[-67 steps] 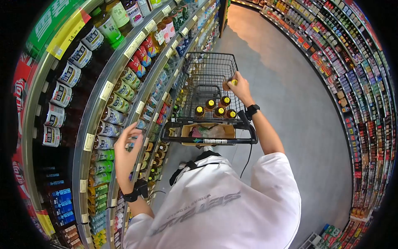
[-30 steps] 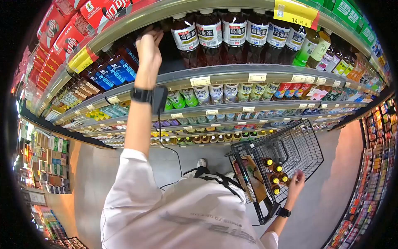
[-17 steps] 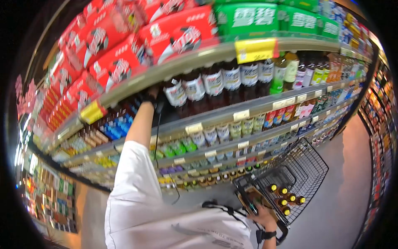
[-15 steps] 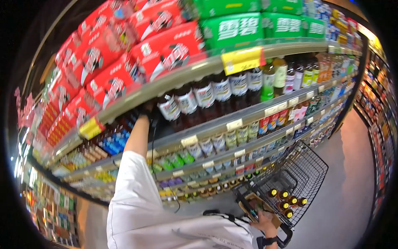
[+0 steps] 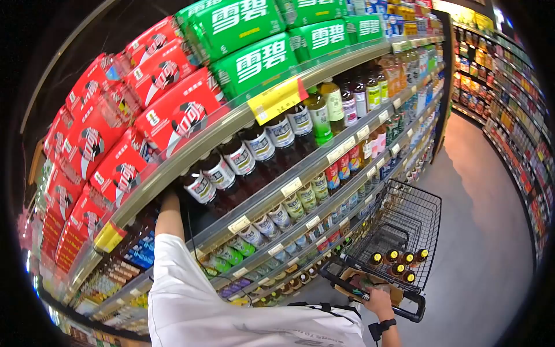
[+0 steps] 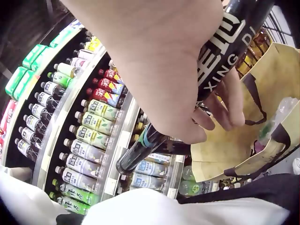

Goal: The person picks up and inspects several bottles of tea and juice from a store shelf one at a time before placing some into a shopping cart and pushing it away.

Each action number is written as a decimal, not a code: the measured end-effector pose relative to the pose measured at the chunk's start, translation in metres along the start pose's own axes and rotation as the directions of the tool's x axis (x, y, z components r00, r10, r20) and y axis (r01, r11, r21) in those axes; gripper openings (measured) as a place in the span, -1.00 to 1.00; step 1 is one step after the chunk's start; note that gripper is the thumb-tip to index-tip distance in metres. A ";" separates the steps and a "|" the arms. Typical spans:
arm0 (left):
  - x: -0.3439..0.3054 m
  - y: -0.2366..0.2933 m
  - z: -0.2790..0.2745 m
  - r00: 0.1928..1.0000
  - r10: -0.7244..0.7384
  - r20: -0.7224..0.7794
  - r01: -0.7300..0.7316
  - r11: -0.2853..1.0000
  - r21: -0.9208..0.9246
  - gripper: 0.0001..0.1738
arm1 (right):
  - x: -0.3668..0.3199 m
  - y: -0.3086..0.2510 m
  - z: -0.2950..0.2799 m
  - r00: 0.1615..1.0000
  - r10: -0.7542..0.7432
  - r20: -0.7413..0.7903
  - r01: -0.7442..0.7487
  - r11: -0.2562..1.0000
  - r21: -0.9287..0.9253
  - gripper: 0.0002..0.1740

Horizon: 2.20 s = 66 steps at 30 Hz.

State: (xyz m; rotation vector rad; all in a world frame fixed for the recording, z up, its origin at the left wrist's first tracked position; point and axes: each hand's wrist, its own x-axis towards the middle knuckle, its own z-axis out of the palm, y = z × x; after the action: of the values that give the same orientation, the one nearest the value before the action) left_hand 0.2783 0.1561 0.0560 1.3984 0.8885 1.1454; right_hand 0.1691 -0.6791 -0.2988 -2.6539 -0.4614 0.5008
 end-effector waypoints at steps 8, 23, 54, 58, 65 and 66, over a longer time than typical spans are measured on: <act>0.017 -0.006 -0.005 0.999 -0.028 0.017 0.029 0.999 -0.027 -0.53 | -0.004 -0.009 -0.004 0.998 0.016 -0.068 -0.019 0.999 -0.044 -0.56; -0.021 -0.027 -0.014 0.996 -0.009 0.088 0.031 0.968 -0.249 -0.51 | 0.000 -0.004 -0.002 0.998 -0.042 -0.046 0.041 0.999 -0.010 -0.60; -0.393 0.080 -0.067 0.841 0.526 0.125 -0.536 0.842 0.063 -0.28 | 0.020 -0.049 -0.088 0.922 -0.381 0.073 0.333 0.874 0.355 -0.51; -0.422 0.091 -0.066 0.881 0.359 0.310 -0.268 0.916 -0.299 -0.31 | 0.024 -0.130 -0.143 0.900 -0.436 0.012 0.383 0.803 0.456 -0.63; -0.443 0.081 -0.060 0.829 0.210 0.519 -0.017 0.936 -0.352 -0.30 | 0.024 -0.220 -0.183 0.826 -0.562 -0.047 0.520 0.727 0.448 -0.64; -0.445 0.078 -0.060 0.817 0.201 0.541 0.000 0.937 -0.349 -0.29 | 0.023 -0.229 -0.186 0.806 -0.587 -0.076 0.558 0.711 0.429 -0.65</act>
State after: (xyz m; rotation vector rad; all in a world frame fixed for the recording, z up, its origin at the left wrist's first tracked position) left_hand 0.0992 -0.2635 0.0576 1.3967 0.1743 0.8234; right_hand 0.2095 -0.5311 -0.0453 -1.9241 -1.0248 0.4249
